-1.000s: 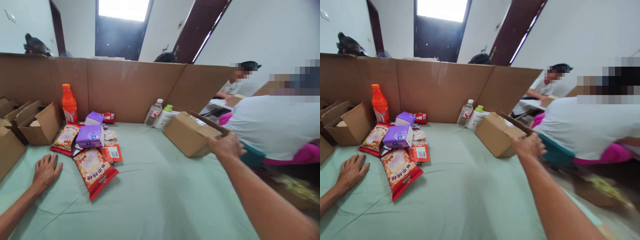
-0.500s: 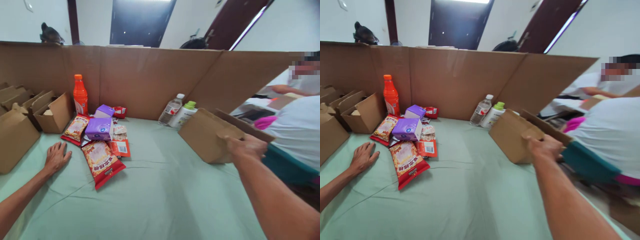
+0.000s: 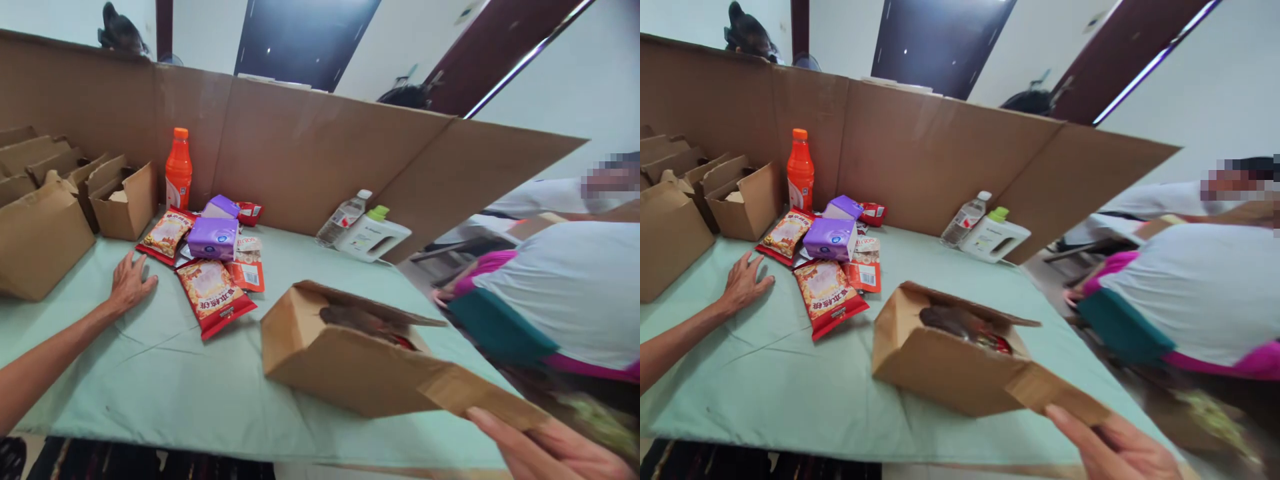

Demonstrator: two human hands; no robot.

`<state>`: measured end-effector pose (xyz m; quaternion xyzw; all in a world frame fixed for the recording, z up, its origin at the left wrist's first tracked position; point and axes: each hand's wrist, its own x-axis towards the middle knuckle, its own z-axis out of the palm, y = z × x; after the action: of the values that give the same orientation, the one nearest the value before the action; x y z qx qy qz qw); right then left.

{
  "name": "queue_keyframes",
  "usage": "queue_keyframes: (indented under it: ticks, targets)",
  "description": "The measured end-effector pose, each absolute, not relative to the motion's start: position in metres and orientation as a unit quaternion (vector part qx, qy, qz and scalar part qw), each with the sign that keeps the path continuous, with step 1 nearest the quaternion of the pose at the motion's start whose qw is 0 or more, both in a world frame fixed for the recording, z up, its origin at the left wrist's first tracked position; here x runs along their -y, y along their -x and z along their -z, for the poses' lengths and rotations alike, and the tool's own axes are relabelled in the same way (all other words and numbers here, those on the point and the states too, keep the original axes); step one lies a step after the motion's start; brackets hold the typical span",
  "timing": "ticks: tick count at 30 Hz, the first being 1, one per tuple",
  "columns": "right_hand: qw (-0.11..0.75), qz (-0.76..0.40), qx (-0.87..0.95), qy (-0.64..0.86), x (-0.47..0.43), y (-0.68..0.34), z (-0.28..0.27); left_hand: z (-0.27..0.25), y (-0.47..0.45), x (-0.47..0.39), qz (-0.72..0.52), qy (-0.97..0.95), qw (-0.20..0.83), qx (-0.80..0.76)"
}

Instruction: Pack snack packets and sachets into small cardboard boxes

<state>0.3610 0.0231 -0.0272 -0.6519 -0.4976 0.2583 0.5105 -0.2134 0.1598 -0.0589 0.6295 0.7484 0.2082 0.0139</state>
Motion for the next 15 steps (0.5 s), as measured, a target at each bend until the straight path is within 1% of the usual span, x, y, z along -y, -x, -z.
queue_keyframes:
  ticks: [3,9,12,15]
  targets:
    - [0.535,-0.293,0.447,0.654,-0.010,-0.341,0.017,0.054,0.195,-0.132,-0.247,-0.673,0.087,-0.692]
    - [0.483,-0.351,0.498,0.629,-0.022,-0.336,0.015,0.043,0.151,-0.048,-0.284,-0.779,0.257,-0.497]
    - [0.475,-0.360,0.493,0.634,-0.029,-0.336,0.024,0.043,0.128,-0.033,-0.298,-0.797,0.304,-0.429]
    - [0.472,-0.347,0.508,0.632,-0.029,-0.330,0.029,0.046,0.102,-0.044,-0.314,-0.803,0.334,-0.380]
